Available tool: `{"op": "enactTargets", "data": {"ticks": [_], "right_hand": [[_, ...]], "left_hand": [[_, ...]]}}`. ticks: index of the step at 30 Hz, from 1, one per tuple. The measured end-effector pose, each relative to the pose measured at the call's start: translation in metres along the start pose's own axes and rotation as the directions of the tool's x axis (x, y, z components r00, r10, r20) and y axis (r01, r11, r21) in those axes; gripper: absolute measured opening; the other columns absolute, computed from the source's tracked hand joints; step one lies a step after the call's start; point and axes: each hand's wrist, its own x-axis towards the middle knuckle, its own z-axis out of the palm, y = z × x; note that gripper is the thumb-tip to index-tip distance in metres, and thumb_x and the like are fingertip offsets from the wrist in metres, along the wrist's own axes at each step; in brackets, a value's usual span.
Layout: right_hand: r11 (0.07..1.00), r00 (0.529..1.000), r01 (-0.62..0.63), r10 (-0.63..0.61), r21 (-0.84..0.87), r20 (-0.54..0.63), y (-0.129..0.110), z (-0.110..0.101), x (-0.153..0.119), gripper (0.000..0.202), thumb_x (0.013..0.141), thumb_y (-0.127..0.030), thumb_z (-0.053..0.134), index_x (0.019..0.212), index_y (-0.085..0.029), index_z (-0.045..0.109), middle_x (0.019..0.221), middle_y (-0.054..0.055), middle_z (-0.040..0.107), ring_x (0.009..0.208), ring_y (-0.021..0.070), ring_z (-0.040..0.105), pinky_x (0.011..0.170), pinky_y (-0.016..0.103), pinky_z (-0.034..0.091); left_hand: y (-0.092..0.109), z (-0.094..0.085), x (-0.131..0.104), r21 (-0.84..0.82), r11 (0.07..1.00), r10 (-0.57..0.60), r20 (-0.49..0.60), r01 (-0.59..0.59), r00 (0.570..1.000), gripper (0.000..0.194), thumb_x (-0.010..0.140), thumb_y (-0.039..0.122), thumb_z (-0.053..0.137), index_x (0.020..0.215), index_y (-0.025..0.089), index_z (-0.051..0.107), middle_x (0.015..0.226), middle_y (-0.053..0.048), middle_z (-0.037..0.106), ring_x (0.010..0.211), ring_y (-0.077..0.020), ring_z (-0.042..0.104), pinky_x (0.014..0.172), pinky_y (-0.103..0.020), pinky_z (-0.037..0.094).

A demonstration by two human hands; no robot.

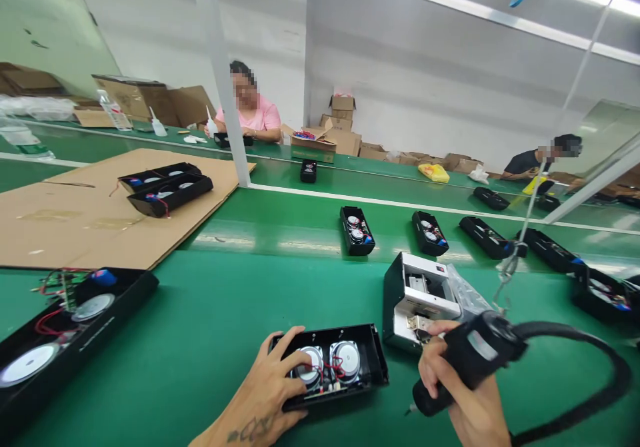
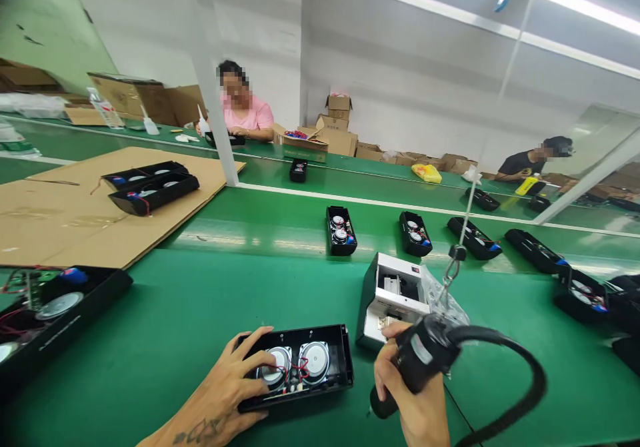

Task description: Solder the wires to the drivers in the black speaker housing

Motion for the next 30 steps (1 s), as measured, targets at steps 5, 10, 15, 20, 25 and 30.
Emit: {"op": "enactTargets", "data": {"ticks": [5, 10, 15, 20, 25, 30], "right_hand": [[0.977, 0.986, 0.033, -0.066, 0.212, 0.153, -0.021, 0.028, -0.009, 0.025, 0.099, -0.049, 0.080, 0.109, -0.031, 0.066, 0.061, -0.004, 0.059, 0.049, 0.0156, 0.056, 0.049, 0.027, 0.044], [0.949, 0.965, 0.084, -0.153, 0.302, 0.211, -0.017, 0.090, -0.018, 0.017, 0.103, -0.042, 0.079, 0.105, -0.031, 0.065, 0.057, -0.007, 0.056, 0.047, 0.0121, 0.049, 0.050, 0.024, 0.038], [0.958, 0.978, 0.026, -0.083, 0.285, 0.191, 0.001, 0.140, -0.032, 0.027, 0.103, -0.049, 0.079, 0.106, -0.029, 0.061, 0.058, -0.011, 0.054, 0.048, 0.0082, 0.040, 0.054, 0.024, 0.028], [0.977, 0.977, -0.061, 0.016, 0.203, 0.214, 0.017, 0.152, -0.032, 0.038, 0.097, -0.055, 0.084, 0.104, -0.028, 0.057, 0.061, -0.012, 0.050, 0.050, 0.0096, 0.041, 0.052, 0.024, 0.029], [0.992, 0.968, -0.031, -0.001, 0.121, 0.252, 0.033, 0.151, -0.027, 0.036, 0.099, -0.053, 0.082, 0.106, -0.028, 0.057, 0.063, -0.012, 0.047, 0.052, 0.0108, 0.040, 0.053, 0.027, 0.032], [0.999, 0.964, 0.003, -0.015, 0.046, 0.267, 0.042, 0.152, -0.032, 0.033, 0.101, -0.055, 0.078, 0.103, -0.028, 0.058, 0.069, -0.008, 0.054, 0.052, 0.0125, 0.044, 0.052, 0.029, 0.041]], "left_hand": [[0.012, -0.020, 0.006, -0.042, 0.999, -0.017, 0.090, 0.021, 0.996, 0.020, 0.086, 0.028, 0.096, 0.097, 0.032, 0.080, 0.127, 0.003, 0.075, 0.162, -0.0417, 0.041, 0.128, -0.062, 0.024], [0.015, -0.023, 0.009, -0.040, 0.997, -0.053, 0.130, 0.059, 0.990, 0.021, 0.085, 0.036, 0.098, 0.095, 0.030, 0.081, 0.129, 0.002, 0.076, 0.162, -0.0445, 0.041, 0.129, -0.069, 0.026], [0.015, -0.019, 0.008, -0.049, 0.996, -0.062, 0.173, 0.071, 0.983, 0.026, 0.088, 0.041, 0.096, 0.109, 0.036, 0.081, 0.135, 0.002, 0.075, 0.162, -0.0474, 0.039, 0.126, -0.078, 0.028], [0.014, -0.012, 0.004, -0.031, 0.998, -0.043, 0.089, 0.045, 0.995, 0.033, 0.088, 0.036, 0.096, 0.117, 0.041, 0.082, 0.134, 0.001, 0.076, 0.162, -0.0427, 0.038, 0.131, -0.072, 0.029], [0.013, -0.007, 0.005, -0.021, 0.999, -0.034, 0.070, 0.036, 0.997, 0.038, 0.088, 0.037, 0.095, 0.123, 0.043, 0.081, 0.136, 0.000, 0.075, 0.160, -0.0430, 0.041, 0.130, -0.071, 0.031], [0.011, -0.003, 0.005, -0.038, 0.998, -0.046, 0.063, 0.048, 0.997, 0.044, 0.090, 0.035, 0.091, 0.130, 0.043, 0.078, 0.147, 0.001, 0.072, 0.159, -0.0430, 0.041, 0.129, -0.070, 0.029]]}}
